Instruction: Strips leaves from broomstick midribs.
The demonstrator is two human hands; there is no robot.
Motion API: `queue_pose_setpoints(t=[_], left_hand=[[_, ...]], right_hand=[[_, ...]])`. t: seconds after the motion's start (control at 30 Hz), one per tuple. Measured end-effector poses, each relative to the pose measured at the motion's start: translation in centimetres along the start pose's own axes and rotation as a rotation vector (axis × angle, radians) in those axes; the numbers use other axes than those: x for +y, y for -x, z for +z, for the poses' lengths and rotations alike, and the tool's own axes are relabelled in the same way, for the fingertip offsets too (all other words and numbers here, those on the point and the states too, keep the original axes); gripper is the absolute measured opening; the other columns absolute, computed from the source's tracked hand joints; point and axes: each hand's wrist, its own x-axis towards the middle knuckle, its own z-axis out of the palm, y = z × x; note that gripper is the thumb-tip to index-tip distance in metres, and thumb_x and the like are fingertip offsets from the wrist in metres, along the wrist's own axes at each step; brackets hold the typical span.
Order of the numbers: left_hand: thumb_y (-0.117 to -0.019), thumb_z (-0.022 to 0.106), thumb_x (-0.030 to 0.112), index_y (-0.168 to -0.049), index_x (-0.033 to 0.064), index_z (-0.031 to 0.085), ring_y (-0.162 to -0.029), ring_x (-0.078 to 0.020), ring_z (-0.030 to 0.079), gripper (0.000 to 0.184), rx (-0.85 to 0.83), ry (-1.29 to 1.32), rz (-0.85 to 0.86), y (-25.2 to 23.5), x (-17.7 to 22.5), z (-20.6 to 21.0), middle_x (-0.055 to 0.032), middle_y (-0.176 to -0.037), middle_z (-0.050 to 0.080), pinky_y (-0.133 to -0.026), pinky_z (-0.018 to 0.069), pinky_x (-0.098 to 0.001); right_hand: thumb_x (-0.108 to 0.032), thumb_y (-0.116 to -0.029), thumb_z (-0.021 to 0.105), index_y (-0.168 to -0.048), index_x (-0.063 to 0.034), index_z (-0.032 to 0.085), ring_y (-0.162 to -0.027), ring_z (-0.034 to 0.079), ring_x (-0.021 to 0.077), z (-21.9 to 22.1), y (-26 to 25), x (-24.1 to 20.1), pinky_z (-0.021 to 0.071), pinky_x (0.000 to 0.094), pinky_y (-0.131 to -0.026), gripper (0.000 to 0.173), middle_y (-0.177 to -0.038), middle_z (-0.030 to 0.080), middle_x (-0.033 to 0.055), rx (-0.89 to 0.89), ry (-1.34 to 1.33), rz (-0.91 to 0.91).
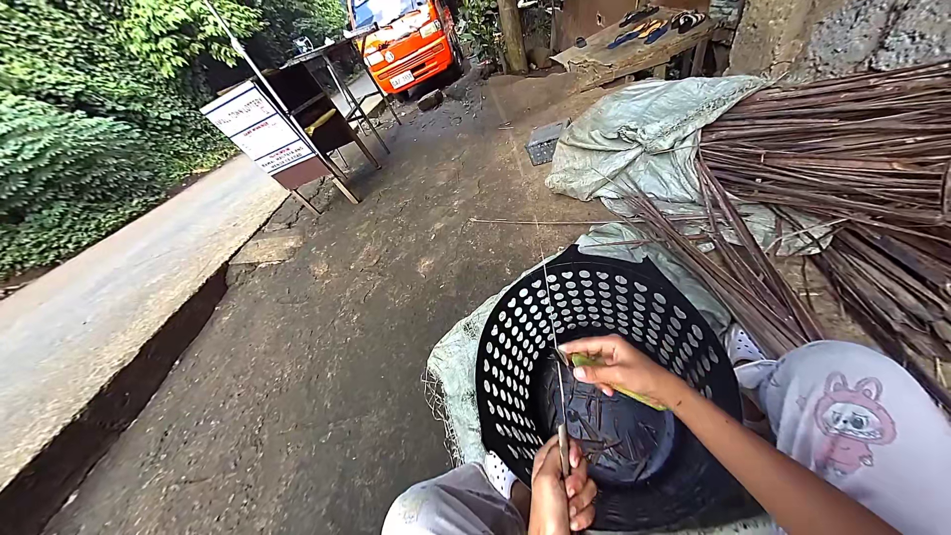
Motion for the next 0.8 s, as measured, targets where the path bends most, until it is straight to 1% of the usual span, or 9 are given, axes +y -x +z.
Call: queue_pose_setpoints(t=[0.07, 0.13, 0.2, 0.33, 0.43, 0.57, 0.7, 0.77, 0.8], left_hand=[[-0.1002, 0.008, 0.002, -0.075, 0.0179, 0.043, -0.033, 0.0091, 0.035, 0.046, 0.013, -0.025, 0.008, 0.0, -0.1, 0.2, 0.015, -0.044, 0.04, -0.035, 0.0263, -0.0069], [-0.0994, 0.008, 0.001, -0.075, 0.018, 0.043, -0.034, 0.0093, 0.035, 0.046, 0.013, -0.033, 0.002, 0.1, -0.3, 0.0, 0.0152, -0.045, 0.04, -0.035, 0.0261, -0.0066], [-0.0994, 0.008, 0.0, -0.076, 0.0175, 0.043, -0.034, 0.0094, 0.035, 0.046, 0.019, -0.036, 0.003, 0.2, -0.2, -0.2, 0.0153, -0.045, 0.039, -0.035, 0.0261, -0.0066], [-0.1007, 0.007, 0.002, -0.075, 0.018, 0.043, -0.034, 0.0092, 0.035, 0.046, 0.0, 0.007, -0.015, 0.0, -0.3, 0.0, 0.0153, -0.044, 0.04, -0.035, 0.0265, -0.0066], [-0.0967, 0.009, -0.002, -0.075, 0.019, 0.044, -0.035, 0.01, 0.035, 0.046, -0.06, -0.015, -0.058, 0.4, -0.6, -0.5, 0.0164, -0.046, 0.041, -0.036, 0.0264, -0.0069], [-0.0965, 0.008, 0.0, -0.073, 0.02, 0.046, -0.036, 0.0096, 0.038, 0.049, -0.112, 0.069, -0.111, 0.9, -0.7, -1.7, 0.0163, -0.046, 0.042, -0.037, 0.0281, -0.007], [-0.0978, 0.009, 0.003, -0.07, 0.0201, 0.048, -0.035, 0.0077, 0.042, 0.05, -0.193, 0.305, -0.17, 0.8, -0.8, -2.2, 0.0143, -0.046, 0.046, -0.036, 0.031, -0.0076], [-0.0985, 0.01, 0.003, -0.072, 0.0196, 0.047, -0.036, 0.0082, 0.042, 0.049, -0.173, 0.271, -0.14, 1.0, -0.8, -2.3, 0.0144, -0.047, 0.046, -0.036, 0.0313, -0.0071], [-0.0984, 0.01, 0.002, -0.074, 0.0192, 0.048, -0.036, 0.0088, 0.041, 0.048, -0.13, 0.168, -0.099, 1.0, -0.9, -2.0, 0.0151, -0.047, 0.045, -0.036, 0.0306, -0.0068]], right_hand=[[0.006, -0.0929, 0.058, -0.128, 0.0136, 0.057, -0.056, 0.046, -0.0068, 0.0, -0.1, 0.0, 0.0401, 0.0104, -0.053, 0.036, -0.088, 0.063, -0.0004, 0.013, -0.003, -0.003], [0.004, -0.0925, 0.058, -0.127, 0.0132, 0.058, -0.055, 0.045, -0.0067, -0.5, 0.0, 0.0, 0.0388, 0.0108, -0.053, 0.036, -0.085, 0.062, -0.0009, -0.102, 0.059, 0.017], [0.004, -0.092, 0.059, -0.126, 0.0135, 0.059, -0.056, 0.045, -0.006, -0.8, -0.1, 0.0, 0.0386, 0.0119, -0.054, 0.036, -0.085, 0.064, 0.0004, -0.103, 0.089, 0.003], [0.007, -0.0933, 0.058, -0.128, 0.014, 0.058, -0.056, 0.045, -0.0057, 0.5, -0.3, 0.2, 0.0391, 0.0117, -0.054, 0.035, -0.086, 0.063, 0.0015, 0.117, -0.003, -0.015], [0.005, -0.097, 0.055, -0.133, 0.0139, 0.053, -0.058, 0.047, -0.0034, -0.3, -1.2, -0.3, 0.0409, 0.0135, -0.054, 0.037, -0.092, 0.062, 0.0027, 0.345, -0.075, -0.057], [0.006, -0.097, 0.053, -0.135, 0.0112, 0.051, -0.055, 0.047, -0.0039, -1.1, -0.1, -1.3, 0.0415, 0.0126, -0.053, 0.038, -0.086, 0.058, -0.0028, 0.189, -0.075, 0.025], [0.006, -0.0994, 0.049, -0.149, 0.0074, 0.035, -0.053, 0.045, -0.0026, -0.6, 1.0, -1.5, 0.04, 0.0136, -0.051, 0.052, -0.082, 0.057, -0.0028, 0.192, -0.142, 0.127], [0.004, -0.1017, 0.046, -0.152, 0.0051, 0.03, -0.052, 0.046, -0.0021, -0.3, 1.6, -1.6, 0.0405, 0.0135, -0.05, 0.053, -0.08, 0.056, -0.0035, 0.208, -0.193, 0.156], [0.003, -0.1016, 0.045, -0.152, 0.0047, 0.03, -0.053, 0.046, -0.0025, 0.0, 2.1, -1.7, 0.0406, 0.0134, -0.05, 0.053, -0.08, 0.057, -0.0043, 0.165, -0.195, 0.169]])
